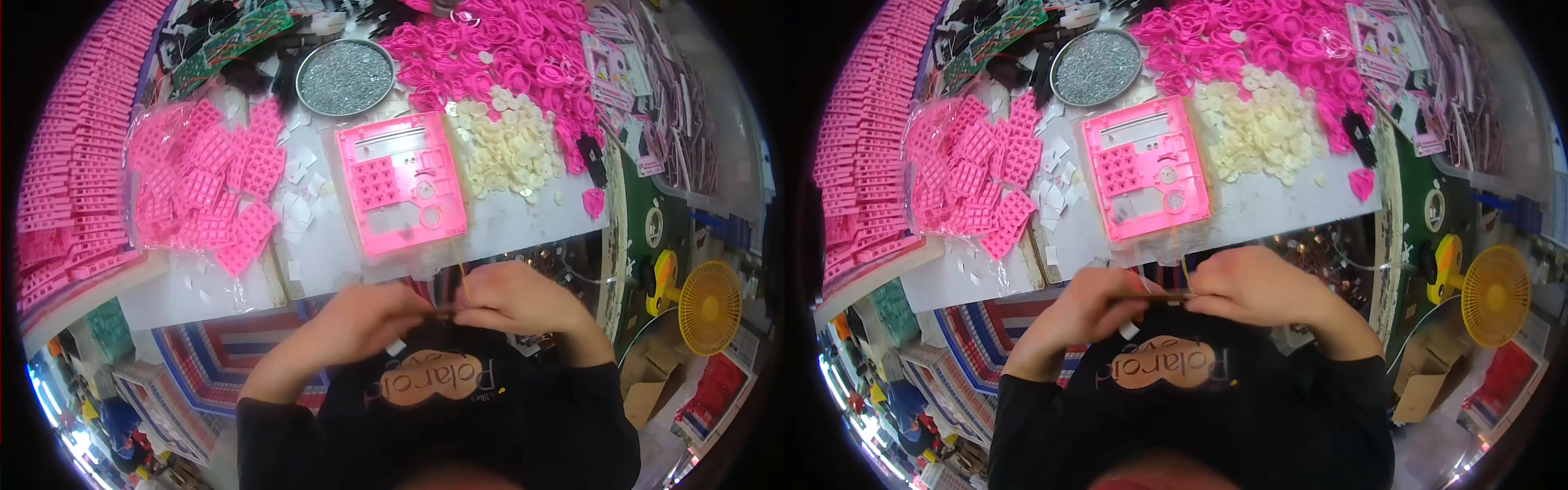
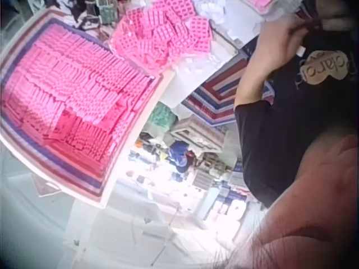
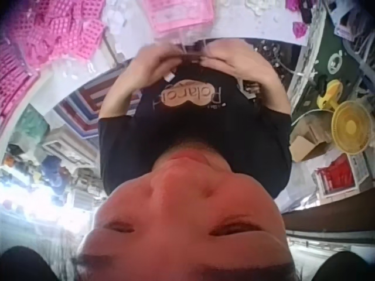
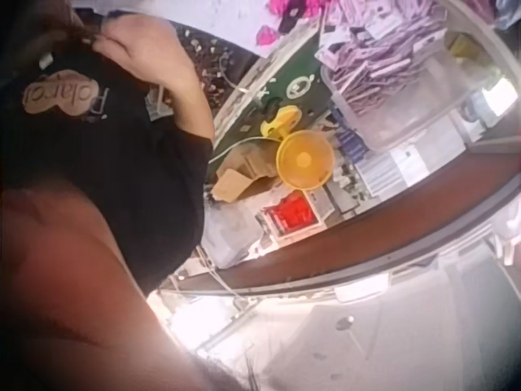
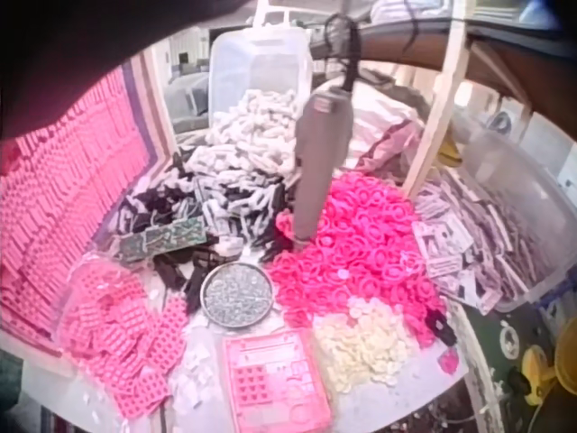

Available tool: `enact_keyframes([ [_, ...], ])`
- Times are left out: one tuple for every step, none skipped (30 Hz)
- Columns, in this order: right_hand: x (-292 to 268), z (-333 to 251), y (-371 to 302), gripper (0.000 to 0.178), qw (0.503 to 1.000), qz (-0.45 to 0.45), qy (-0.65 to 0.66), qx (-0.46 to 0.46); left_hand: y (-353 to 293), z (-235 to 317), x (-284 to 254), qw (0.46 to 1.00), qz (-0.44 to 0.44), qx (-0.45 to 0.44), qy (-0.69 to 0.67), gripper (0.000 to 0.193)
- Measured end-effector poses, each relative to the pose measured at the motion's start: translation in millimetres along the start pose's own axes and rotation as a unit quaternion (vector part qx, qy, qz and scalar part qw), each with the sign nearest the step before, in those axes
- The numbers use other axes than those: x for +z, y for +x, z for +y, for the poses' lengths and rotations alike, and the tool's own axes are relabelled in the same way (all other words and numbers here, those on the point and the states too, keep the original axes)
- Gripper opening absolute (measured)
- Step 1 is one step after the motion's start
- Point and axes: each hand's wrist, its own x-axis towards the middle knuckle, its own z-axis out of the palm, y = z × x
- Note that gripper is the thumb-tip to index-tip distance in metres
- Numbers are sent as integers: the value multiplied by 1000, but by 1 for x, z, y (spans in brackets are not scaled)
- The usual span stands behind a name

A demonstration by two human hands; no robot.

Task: Assembling the internal components of a toy pink phone using a glue gun.

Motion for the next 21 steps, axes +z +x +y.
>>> enact_keyframes([
  [-6,-1,-5,47,998,29,-36,-32,-1,-6,6,998,-13,38,48,19],
  [-10,-3,-5,51,994,57,-70,-65,-2,-13,10,992,-24,75,97,18],
  [-14,-6,-2,58,994,92,-60,-26,-1,-18,10,992,-9,111,60,21],
  [-14,-6,7,59,993,84,-21,-80,0,-19,10,992,5,111,59,21],
  [-12,-7,22,61,988,75,19,-133,2,-16,10,992,18,111,59,21],
  [-10,-8,35,62,979,69,60,-185,3,-15,8,991,30,113,61,21],
  [-5,-4,46,53,976,87,43,-193,1,-20,9,989,63,126,49,31],
  [-3,-2,51,49,972,89,172,-132,-2,-25,14,990,98,95,-17,37],
  [0,1,56,45,949,89,296,-67,-4,-32,22,986,132,64,-85,42],
  [0,3,60,41,906,88,414,1,-5,-38,27,974,165,32,-151,48],
  [-6,8,67,31,939,128,319,-20,-2,-45,27,961,146,34,-231,60],
  [-8,21,76,29,942,179,279,-47,1,-48,31,944,161,16,-286,62],
  [-17,19,84,29,931,165,325,18,3,-52,35,924,175,-4,-340,64],
  [-25,14,93,29,914,151,368,84,4,-54,38,900,189,-22,-392,67],
  [-29,16,102,30,927,161,332,64,3,-56,38,902,192,-27,-386,69],
  [-33,19,111,31,939,170,294,43,3,-57,39,904,194,-31,-380,71],
  [-36,22,118,32,950,179,256,21,2,-58,39,906,196,-35,-374,74],
  [-39,26,124,33,953,176,246,10,-1,-58,39,931,210,-17,-299,74],
  [-41,29,129,33,956,174,236,-2,-8,-55,39,950,222,1,-222,75],
  [-42,32,134,34,959,171,226,-14,-14,-52,37,962,231,19,-142,75],
  [-39,37,138,34,962,190,192,-45,-20,-44,30,973,219,13,-72,72],
])
